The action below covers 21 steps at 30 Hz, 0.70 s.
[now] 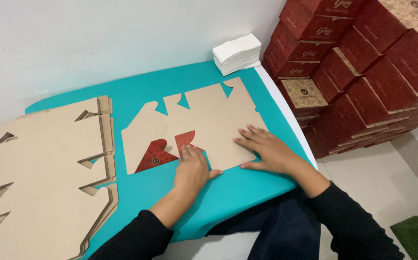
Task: The person assembles a cardboard box by folding pre-cut cardboard templates along creases and tucking flaps into slots. They place a white paper liner inside the box and close the lid.
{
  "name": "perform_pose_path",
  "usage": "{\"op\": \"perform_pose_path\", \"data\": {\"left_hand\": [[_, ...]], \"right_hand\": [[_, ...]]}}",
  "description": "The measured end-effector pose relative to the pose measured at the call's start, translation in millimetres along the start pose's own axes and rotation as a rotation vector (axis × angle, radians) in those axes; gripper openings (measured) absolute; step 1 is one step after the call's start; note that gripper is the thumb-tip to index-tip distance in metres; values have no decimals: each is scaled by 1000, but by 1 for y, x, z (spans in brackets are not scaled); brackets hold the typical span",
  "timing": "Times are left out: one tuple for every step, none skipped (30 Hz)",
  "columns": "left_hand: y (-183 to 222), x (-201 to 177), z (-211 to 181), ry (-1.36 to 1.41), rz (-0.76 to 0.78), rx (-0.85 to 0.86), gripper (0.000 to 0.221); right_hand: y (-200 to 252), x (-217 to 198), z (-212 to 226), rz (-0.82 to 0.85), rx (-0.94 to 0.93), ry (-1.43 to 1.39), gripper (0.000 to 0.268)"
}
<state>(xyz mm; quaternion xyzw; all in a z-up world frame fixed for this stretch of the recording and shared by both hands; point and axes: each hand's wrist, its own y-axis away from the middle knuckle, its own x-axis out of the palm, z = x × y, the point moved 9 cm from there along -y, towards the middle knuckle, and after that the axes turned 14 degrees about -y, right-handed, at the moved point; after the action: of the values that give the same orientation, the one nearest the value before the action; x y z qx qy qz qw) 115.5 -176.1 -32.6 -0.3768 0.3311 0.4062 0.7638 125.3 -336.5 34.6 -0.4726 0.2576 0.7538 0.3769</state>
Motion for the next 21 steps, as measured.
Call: {"op": "perform_pose_path", "data": {"left_hand": [[0,2,-3,0,-2,3,110],[1,3,-5,-18,-12,-9,112],[3,4,-7,-33,-19,-20,114],[2,5,-9,-31,-19,-16,114],[2,3,-11,-49,-44,-11,110],[1,2,-13,-68,-68,-6,107],[0,7,-14,-61,-65,-3,107],[0,8,-14,-47,-98,-13,104],[-2,9,-13,-35,-132,-26,101],[-4,2,-5,-29,-130,-25,101],[-5,-8,3,7,-168,-13,94],[-7,-18,12,43,-206,0,88],[-7,-20,15,42,-204,-1,88],[-8,-22,16,57,-197,9,90],[-9,-24,18,73,-192,19,92],[-6,-29,21,72,-190,16,92],[-4,-35,25,79,-193,8,95],[-1,-41,29,87,-196,1,97],[1,-45,34,87,-198,1,97],[3,-49,38,122,-192,9,96],[6,-53,42,156,-184,17,95]], "right_hand": [[0,-4,-1,-3,3,-1,75],[0,-6,-1,11,9,-62,78],[2,-7,-2,27,16,-125,82],[1,-6,-7,28,20,-126,82],[1,-6,-10,14,11,-152,84],[0,-5,-14,1,2,-178,86],[1,-4,-14,7,8,-179,86],[2,-6,-10,-26,-22,-179,86],[2,-10,-7,-60,-55,-177,86],[3,-8,-9,-56,-51,-177,86],[3,-10,-7,-94,-92,-137,80],[4,-12,-4,-132,-134,-98,74],[2,-9,-6,-130,-135,-99,74],[1,-8,-5,-153,-159,-61,64],[1,-8,-4,-175,-184,-22,54],[-1,-7,-5,-174,-186,-23,54],[-2,-8,-10,-198,-154,-28,41],[-3,-9,-14,-222,-122,-34,29],[-6,-9,-14,-223,-121,-33,29],[-9,-10,-21,-225,-41,-98,23],[-12,-9,-28,-227,38,-163,17]]}}
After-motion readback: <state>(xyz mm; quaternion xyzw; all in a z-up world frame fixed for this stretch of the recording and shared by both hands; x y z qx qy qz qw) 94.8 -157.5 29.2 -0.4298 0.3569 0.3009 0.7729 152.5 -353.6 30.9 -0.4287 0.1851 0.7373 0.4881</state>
